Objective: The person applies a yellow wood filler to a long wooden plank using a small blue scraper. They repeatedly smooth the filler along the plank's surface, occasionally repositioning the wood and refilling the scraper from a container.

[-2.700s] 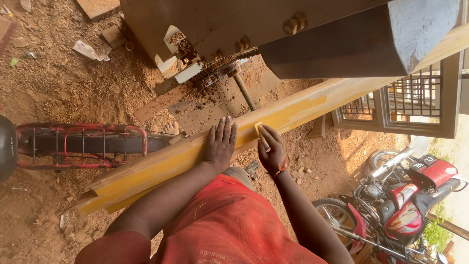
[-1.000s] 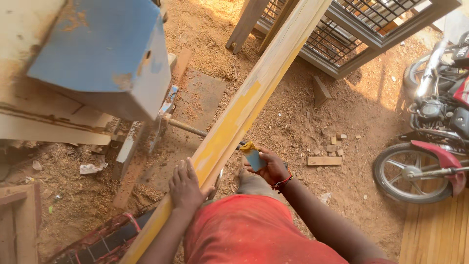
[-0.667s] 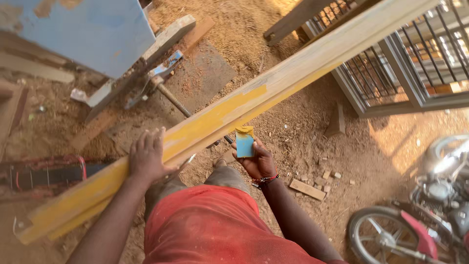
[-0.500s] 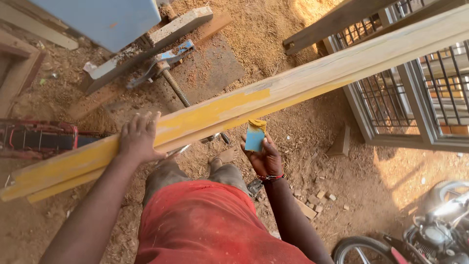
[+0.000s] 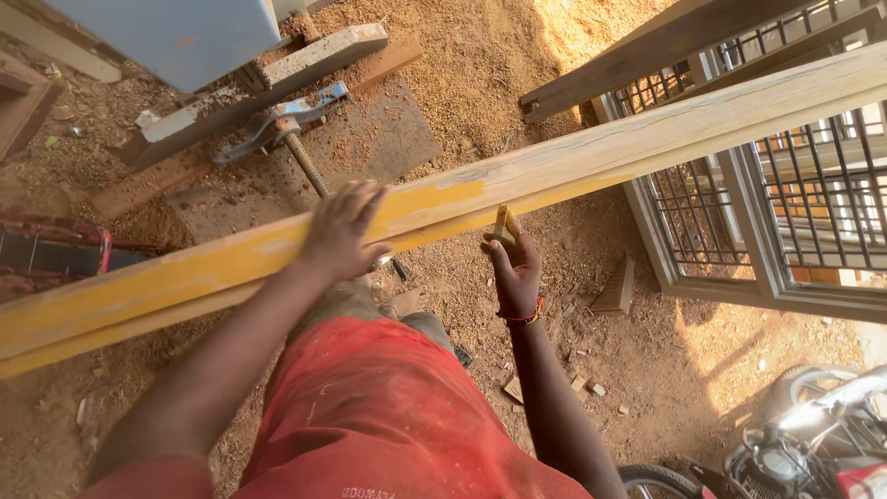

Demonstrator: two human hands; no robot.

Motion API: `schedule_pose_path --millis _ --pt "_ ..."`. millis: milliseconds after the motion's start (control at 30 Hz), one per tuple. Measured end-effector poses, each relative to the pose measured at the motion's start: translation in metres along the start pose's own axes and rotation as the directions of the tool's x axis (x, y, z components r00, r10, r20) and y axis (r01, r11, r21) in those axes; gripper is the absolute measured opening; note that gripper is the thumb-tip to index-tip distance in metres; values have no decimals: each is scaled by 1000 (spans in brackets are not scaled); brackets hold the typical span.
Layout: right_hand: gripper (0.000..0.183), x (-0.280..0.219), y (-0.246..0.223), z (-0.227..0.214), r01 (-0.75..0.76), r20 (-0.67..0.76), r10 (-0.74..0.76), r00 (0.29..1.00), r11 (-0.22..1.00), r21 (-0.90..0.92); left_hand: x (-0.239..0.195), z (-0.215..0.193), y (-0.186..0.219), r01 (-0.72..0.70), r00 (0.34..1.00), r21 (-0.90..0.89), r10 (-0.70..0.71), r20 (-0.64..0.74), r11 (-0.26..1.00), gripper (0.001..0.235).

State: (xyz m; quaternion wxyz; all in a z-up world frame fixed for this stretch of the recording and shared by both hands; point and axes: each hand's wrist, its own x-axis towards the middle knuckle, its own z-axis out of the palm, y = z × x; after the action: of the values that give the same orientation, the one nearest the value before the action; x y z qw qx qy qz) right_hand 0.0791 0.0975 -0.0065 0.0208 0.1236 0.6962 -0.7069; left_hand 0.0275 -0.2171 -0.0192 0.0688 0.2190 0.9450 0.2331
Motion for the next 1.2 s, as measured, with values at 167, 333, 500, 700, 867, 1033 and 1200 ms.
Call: schedule_pose_path --millis 167,333,500,700,867,1033,1200 --pt "55 21 -14 20 412 179 -432 884 535 -737 73 35 37 -198 952 -283 115 -286 938 68" --pt "53 42 -18 49 334 278 -296 914 159 -929 95 41 40 -141 964 -231 80 -254 963 60" --pt "38 40 -51 49 254 248 -54 967 188 -949 91 48 32 -198 960 -248 136 -244 948 54" --pt "27 69 -79 68 484 479 -103 872 26 -875 83 49 26 -290 934 -154 244 -262 944 52" --pt "26 69 -96 71 272 281 172 944 78 -959 83 38 31 -267 959 -152 248 -135 952 94" --pt "26 84 -95 47 503 503 -53 863 -9 -864 91 33 34 -223 973 -43 220 -67 974 105" --pt "25 91 -84 23 388 387 59 920 -7 -922 89 38 35 -201 979 -3 201 -44 980 99"
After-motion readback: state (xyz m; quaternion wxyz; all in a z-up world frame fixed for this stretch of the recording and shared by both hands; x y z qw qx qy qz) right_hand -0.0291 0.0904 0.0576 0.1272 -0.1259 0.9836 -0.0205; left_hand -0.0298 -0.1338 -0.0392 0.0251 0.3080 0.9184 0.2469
